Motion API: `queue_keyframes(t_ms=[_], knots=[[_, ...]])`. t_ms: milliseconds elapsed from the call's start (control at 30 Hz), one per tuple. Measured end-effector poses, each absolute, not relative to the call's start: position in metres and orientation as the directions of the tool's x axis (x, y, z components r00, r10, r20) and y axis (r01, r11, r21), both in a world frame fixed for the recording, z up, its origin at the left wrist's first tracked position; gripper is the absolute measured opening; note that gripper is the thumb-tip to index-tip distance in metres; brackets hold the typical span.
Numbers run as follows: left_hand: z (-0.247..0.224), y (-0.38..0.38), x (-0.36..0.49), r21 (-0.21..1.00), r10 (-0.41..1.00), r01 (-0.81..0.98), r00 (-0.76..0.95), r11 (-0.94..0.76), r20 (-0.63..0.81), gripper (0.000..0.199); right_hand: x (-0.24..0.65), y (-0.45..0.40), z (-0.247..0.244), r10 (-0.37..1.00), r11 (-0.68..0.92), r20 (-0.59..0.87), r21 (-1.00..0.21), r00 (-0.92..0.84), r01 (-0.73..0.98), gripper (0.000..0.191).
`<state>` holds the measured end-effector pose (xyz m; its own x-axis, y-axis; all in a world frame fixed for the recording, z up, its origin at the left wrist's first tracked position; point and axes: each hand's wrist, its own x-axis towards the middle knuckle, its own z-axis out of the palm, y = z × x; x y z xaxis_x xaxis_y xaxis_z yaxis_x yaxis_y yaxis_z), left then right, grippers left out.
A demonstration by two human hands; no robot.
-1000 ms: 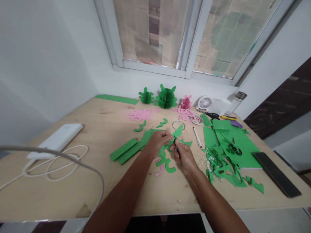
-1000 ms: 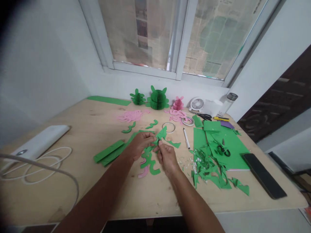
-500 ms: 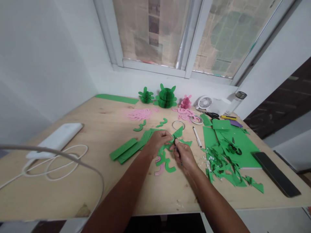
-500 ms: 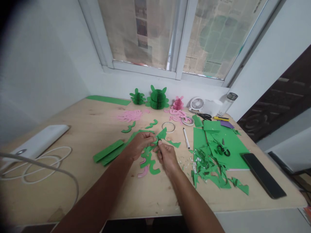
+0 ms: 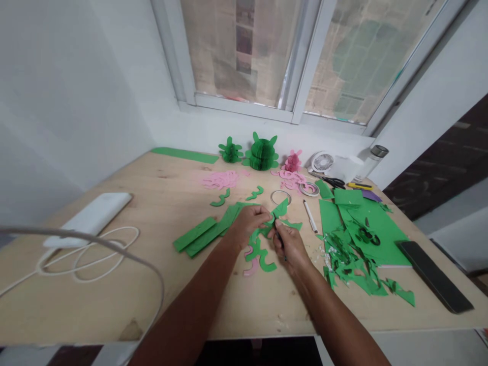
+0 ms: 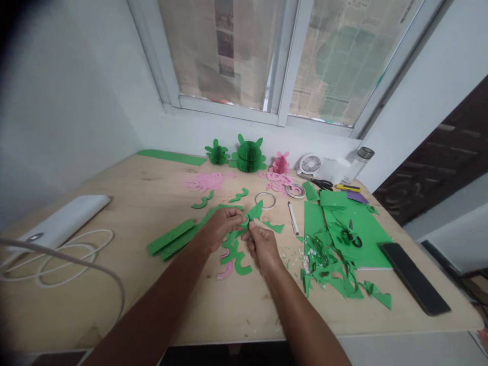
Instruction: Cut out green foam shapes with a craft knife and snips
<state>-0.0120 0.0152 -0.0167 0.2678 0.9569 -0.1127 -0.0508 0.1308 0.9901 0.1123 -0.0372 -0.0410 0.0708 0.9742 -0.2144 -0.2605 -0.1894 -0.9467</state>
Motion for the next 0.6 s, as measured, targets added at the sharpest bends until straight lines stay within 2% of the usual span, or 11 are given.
queue_keyframes(t_ms=[333, 600], knots=[[-0.0179, 0.0150, -0.0100, 0.985, 0.958, -0.102, 0.266, 0.142, -0.110, 0.023, 0.1131, -0.0367, -0.0403, 0.975, -0.180, -0.206, -0.953, 0.087, -0.243, 0.052], [-0.0167, 0.0153, -0.0103, 0.995, 0.971, -0.051, 0.230, 0.082, -0.068, 0.020, 0.1127, -0.0373, -0.0387, 0.974, -0.192, -0.213, -0.955, 0.074, -0.227, 0.051]])
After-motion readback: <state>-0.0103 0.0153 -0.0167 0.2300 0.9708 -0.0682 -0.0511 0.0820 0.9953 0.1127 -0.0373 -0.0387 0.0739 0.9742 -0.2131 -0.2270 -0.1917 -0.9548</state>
